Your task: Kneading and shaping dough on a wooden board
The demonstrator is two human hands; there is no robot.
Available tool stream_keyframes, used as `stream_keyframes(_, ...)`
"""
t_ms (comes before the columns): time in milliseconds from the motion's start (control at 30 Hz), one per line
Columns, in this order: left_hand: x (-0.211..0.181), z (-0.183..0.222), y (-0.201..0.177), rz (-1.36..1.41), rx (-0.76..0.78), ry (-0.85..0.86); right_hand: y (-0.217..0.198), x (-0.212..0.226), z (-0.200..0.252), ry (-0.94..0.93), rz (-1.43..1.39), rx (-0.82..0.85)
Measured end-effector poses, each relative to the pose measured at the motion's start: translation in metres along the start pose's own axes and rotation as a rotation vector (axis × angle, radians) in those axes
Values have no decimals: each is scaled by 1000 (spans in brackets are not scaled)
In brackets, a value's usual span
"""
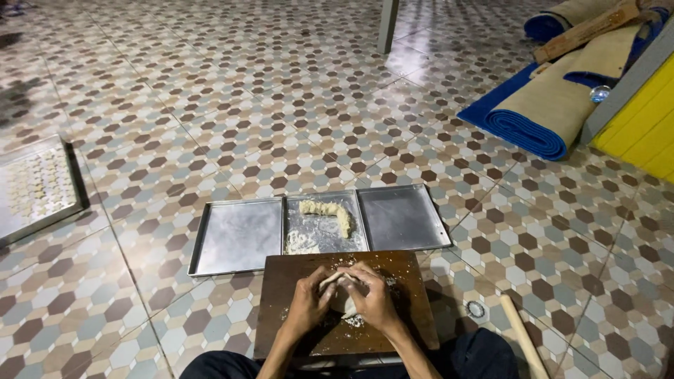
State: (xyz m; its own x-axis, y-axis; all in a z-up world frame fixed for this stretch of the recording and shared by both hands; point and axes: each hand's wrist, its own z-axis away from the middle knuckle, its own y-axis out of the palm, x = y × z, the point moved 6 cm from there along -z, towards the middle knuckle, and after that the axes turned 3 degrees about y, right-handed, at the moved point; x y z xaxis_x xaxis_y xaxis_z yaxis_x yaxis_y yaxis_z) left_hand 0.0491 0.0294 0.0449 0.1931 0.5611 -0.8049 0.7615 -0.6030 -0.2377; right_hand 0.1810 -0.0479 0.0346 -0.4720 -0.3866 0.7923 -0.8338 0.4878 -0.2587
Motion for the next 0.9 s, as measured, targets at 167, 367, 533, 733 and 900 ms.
stream_keyframes(167,-16,-1,-2,4,-82,33,-2,21,-4,-106,178,-138)
stream_keyframes(367,-27,-5,-2,121,-128,-213,-3,37,-9,-50,123,-144)
stream_keyframes(533,13,-1,3,234,-90,-303,-4,4,-6,179,-79,3)
stream_keyframes(733,17,-4,3,56,-104,-175,-7,19,-24,97,47,38)
stream_keyframes(900,-30,-3,-9,60,-221,-140,-7,26,-28,55,239,-73)
